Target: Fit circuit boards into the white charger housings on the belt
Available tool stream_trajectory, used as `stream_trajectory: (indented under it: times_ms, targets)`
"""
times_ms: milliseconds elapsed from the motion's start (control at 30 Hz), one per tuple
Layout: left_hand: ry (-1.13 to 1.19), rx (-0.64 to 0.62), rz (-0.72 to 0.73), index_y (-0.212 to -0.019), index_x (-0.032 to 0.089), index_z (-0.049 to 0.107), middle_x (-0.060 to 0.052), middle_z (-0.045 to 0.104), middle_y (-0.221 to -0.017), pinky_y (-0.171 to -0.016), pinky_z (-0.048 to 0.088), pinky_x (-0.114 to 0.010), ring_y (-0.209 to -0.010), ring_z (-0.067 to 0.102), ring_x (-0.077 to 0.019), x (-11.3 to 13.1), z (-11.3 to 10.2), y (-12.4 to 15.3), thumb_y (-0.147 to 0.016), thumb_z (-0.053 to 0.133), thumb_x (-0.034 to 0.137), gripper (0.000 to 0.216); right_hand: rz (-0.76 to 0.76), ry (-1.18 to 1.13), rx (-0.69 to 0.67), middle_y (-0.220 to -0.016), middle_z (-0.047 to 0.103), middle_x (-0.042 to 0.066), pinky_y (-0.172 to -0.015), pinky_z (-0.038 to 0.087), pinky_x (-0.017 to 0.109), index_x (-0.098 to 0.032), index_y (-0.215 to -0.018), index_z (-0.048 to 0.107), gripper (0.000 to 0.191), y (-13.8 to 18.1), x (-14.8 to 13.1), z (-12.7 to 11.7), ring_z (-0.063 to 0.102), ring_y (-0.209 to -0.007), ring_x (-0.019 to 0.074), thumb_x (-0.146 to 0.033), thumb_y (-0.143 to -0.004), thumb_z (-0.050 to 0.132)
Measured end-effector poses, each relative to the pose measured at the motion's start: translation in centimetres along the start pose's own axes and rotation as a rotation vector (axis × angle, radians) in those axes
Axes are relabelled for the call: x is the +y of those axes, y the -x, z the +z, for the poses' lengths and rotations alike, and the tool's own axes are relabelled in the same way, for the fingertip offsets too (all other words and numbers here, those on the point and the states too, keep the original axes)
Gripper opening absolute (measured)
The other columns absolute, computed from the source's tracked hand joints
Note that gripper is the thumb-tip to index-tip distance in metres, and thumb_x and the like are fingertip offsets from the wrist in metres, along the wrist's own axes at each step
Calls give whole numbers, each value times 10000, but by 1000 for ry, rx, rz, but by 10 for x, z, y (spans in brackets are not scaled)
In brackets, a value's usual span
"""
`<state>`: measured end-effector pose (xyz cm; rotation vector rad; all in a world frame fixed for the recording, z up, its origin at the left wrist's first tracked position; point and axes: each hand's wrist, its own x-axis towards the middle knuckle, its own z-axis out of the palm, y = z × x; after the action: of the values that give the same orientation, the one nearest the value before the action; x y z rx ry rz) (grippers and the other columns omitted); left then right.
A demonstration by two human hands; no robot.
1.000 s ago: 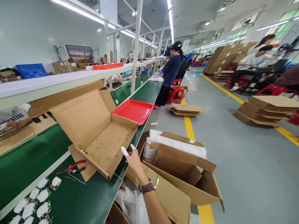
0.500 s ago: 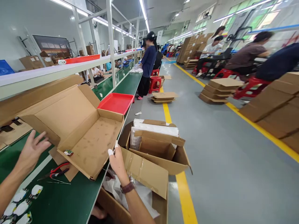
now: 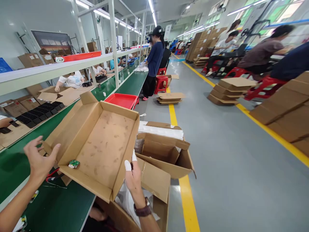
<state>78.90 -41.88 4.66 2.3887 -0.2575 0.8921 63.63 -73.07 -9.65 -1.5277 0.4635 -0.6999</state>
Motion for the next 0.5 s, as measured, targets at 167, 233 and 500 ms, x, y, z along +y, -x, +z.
stream_trajectory:
  times_ms: [167,233,500]
  targets:
    - [-98,-883,322,-1221,240,729,-106,752,-1225,-926,572,-413,-1095,723,-334,0,14,16,-969,525,490,410,-61,119,9,-1678,367,103,-1312,196,571,-242,-1620,363,703,-6,-6,10,314,-1563,302,-523,-993,512]
    - [-292,-1062,298,-1176,221,757,-144,776,-1165,-861,576,-446,-1068,737,-387,0,29,10,-914,569,454,399,-42,121,-33,-1681,348,111,-1318,164,568,-241,-1624,334,758,-6,-4,16,273,-1579,299,-562,-976,559]
    - [-558,-1161,372,-693,182,730,-218,773,-911,-702,551,-450,-914,748,-473,37,80,-15,-563,719,187,130,136,-231,-198,-1606,484,113,-1220,403,542,-265,-1663,213,855,3,-1,29,499,-1456,257,-597,-981,608]
